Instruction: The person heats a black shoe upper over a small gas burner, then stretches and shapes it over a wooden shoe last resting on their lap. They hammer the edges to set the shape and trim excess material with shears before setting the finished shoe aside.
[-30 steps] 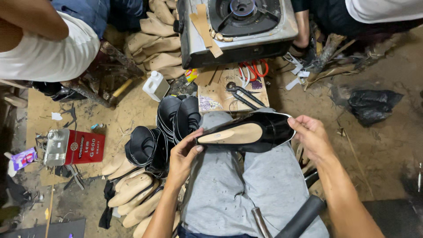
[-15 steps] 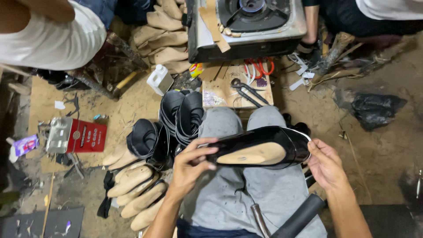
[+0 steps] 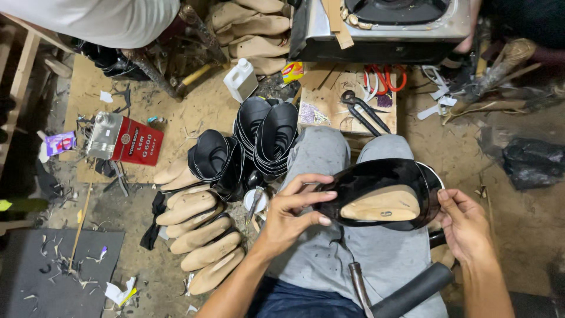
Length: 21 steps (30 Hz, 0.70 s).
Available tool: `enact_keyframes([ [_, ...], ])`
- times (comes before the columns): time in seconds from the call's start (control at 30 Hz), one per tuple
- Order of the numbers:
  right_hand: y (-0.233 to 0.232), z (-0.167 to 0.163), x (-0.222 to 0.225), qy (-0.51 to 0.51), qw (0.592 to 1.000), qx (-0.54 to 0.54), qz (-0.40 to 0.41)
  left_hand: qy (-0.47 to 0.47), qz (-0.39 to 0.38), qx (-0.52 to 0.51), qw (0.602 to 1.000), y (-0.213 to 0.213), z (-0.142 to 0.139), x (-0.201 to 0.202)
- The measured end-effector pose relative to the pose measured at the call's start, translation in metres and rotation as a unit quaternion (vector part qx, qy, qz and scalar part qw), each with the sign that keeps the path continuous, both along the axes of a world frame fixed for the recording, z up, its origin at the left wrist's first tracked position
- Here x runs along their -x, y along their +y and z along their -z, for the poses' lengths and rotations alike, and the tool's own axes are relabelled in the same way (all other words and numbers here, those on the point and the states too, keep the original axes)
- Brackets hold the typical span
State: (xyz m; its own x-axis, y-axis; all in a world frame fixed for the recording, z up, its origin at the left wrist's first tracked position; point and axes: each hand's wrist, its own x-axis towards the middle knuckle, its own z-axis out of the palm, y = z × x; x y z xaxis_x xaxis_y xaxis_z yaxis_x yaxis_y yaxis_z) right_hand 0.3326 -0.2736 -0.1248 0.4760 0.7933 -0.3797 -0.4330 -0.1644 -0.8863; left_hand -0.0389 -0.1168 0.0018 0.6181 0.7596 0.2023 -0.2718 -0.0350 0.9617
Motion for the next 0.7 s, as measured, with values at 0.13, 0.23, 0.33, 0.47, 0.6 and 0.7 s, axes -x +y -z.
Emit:
enact_keyframes([
  [0.13,0.006,-0.005,0.003,-0.01,1.0,0.003,-0.008,0.04,-0.012,-0.003,0.999,-0.001,-0.011,0.0],
  [0.23,0.006,-0.007,0.005,-0.028,0.999,0.021,0.001,0.053,-0.019,0.004,0.998,-0.003,-0.016,0.0],
  [0.33,0.005,-0.008,0.006,-0.035,0.999,0.027,0.015,0.049,-0.021,0.013,0.999,-0.008,-0.017,-0.001],
  [0.47,0.003,-0.008,0.007,-0.04,0.999,0.025,0.025,0.054,-0.035,-0.008,0.998,-0.012,-0.014,-0.003],
  [0.6,0.001,-0.007,0.007,-0.048,0.998,0.021,0.019,0.053,-0.038,-0.009,0.998,-0.013,-0.011,-0.003],
  [0.7,0.001,-0.006,0.006,-0.05,0.999,0.008,0.013,0.057,-0.04,-0.015,0.998,-0.014,-0.01,-0.002],
])
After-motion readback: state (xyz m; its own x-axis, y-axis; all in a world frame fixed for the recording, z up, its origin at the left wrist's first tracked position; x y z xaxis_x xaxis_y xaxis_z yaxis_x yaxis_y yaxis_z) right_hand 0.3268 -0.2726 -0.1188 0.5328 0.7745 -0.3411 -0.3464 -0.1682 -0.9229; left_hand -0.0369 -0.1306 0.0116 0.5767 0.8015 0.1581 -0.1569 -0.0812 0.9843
